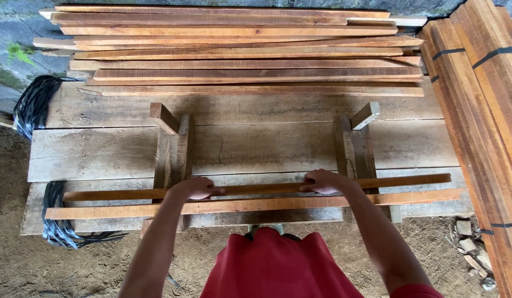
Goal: Selecting and organizing long wooden slats on a workbench jig.
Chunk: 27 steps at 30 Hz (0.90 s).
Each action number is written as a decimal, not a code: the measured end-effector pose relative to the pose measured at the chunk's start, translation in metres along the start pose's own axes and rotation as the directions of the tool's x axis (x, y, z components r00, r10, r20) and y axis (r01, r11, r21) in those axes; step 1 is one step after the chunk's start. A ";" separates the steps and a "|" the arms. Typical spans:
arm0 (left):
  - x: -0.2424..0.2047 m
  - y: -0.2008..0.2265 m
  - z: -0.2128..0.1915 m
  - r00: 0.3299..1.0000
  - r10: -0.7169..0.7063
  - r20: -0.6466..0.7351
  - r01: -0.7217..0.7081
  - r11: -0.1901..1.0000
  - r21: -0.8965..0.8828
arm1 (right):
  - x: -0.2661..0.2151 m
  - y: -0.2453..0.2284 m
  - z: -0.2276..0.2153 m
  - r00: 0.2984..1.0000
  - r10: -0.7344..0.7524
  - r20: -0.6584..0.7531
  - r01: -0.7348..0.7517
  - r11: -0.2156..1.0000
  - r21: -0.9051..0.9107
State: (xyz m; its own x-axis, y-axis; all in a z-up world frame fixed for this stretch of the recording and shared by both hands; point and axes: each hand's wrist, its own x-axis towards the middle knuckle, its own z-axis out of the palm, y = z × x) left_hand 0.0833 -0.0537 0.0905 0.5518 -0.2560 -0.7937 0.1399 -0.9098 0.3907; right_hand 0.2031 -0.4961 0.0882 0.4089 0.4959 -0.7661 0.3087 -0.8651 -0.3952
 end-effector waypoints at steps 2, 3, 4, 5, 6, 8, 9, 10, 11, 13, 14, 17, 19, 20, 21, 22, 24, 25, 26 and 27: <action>0.000 -0.017 -0.001 1.000 -0.023 0.013 0.023 1.000 -0.013 | -0.001 0.011 0.003 0.999 0.005 0.037 -0.005 1.000 0.010; 0.000 -0.025 -0.002 0.999 -0.045 0.027 0.045 0.999 -0.026 | -0.001 0.017 0.004 0.997 0.010 0.075 -0.011 1.000 0.021; -0.010 -0.016 -0.006 0.999 -0.045 0.028 0.045 0.999 -0.025 | -0.001 0.020 0.008 0.997 0.010 0.076 -0.012 1.000 0.022; -0.020 -0.006 -0.011 0.999 -0.033 0.041 0.033 0.999 -0.008 | 0.000 0.023 0.009 0.997 0.018 0.072 -0.021 0.999 0.041; -0.029 0.003 -0.016 0.998 -0.021 0.053 0.021 1.000 0.009 | 0.002 0.025 0.010 0.997 0.027 0.068 -0.031 0.998 0.060; -0.010 -0.013 -0.006 0.998 -0.025 0.053 0.025 1.000 -0.003 | 0.003 0.030 0.011 0.997 0.026 0.073 -0.031 0.996 0.079; 0.000 -0.022 -0.004 0.999 -0.028 0.046 0.028 1.000 -0.013 | 0.006 0.032 0.008 0.997 0.024 0.071 -0.031 0.995 0.094; -0.008 -0.015 -0.007 0.999 -0.029 0.042 0.030 0.999 -0.013 | 0.007 0.033 0.010 0.997 0.022 0.069 -0.028 0.995 0.092; -0.016 -0.008 -0.009 0.999 -0.022 0.044 0.022 1.000 0.019 | 0.008 0.034 0.012 0.997 0.025 0.070 -0.032 0.994 0.101; -0.020 -0.004 -0.009 0.999 -0.014 0.049 0.012 0.999 0.053 | 0.009 0.035 0.013 0.997 0.029 0.070 -0.037 0.993 0.111; -0.016 -0.007 -0.007 0.999 -0.015 0.029 0.014 0.999 0.032 | 0.008 0.035 0.013 0.998 0.031 0.060 -0.038 0.992 0.116; 0.001 -0.024 0.006 0.995 -0.024 -0.096 0.028 0.999 0.045 | -0.004 0.021 0.005 0.999 0.017 -0.028 -0.014 0.995 0.101; 0.012 -0.032 0.011 0.981 -0.029 -0.194 0.044 0.996 0.074 | -0.022 0.001 -0.007 0.995 0.000 -0.099 0.008 0.997 0.081; 0.017 -0.033 0.012 0.944 0.008 -0.330 0.007 0.999 0.045 | -0.033 -0.013 -0.016 0.990 0.025 -0.142 -0.001 0.987 0.163; 0.023 -0.034 0.012 0.886 0.041 -0.462 -0.035 0.999 0.022 | -0.045 -0.026 -0.024 0.982 0.054 -0.183 -0.008 0.970 0.244; 0.024 -0.039 0.016 0.888 0.039 -0.459 -0.034 0.999 0.019 | -0.040 -0.020 -0.022 0.983 0.055 -0.178 -0.010 0.970 0.245; 0.031 -0.046 0.016 0.876 0.142 -0.461 -0.093 0.988 0.126 | -0.032 -0.008 -0.022 0.969 -0.037 -0.244 0.052 0.997 0.057; 0.028 -0.047 0.016 0.874 0.143 -0.464 -0.093 0.987 0.128 | -0.029 0.000 -0.016 0.968 -0.037 -0.247 0.053 0.997 0.055; 0.025 -0.047 0.016 0.872 0.168 -0.460 -0.121 0.984 0.129 | -0.026 0.007 -0.010 0.961 -0.051 -0.272 0.068 0.996 0.054; 0.021 -0.047 0.017 0.871 0.191 -0.454 -0.148 0.981 0.128 | -0.024 0.015 -0.003 0.954 -0.064 -0.294 0.083 0.995 0.054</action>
State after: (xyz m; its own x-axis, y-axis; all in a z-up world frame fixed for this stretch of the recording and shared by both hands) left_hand 0.0741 -0.0221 0.0472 0.8800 -0.2482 -0.4049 -0.0498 -0.8961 0.4411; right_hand 0.2001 -0.5206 0.1021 0.6227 0.5503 -0.5562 0.2949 -0.8235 -0.4846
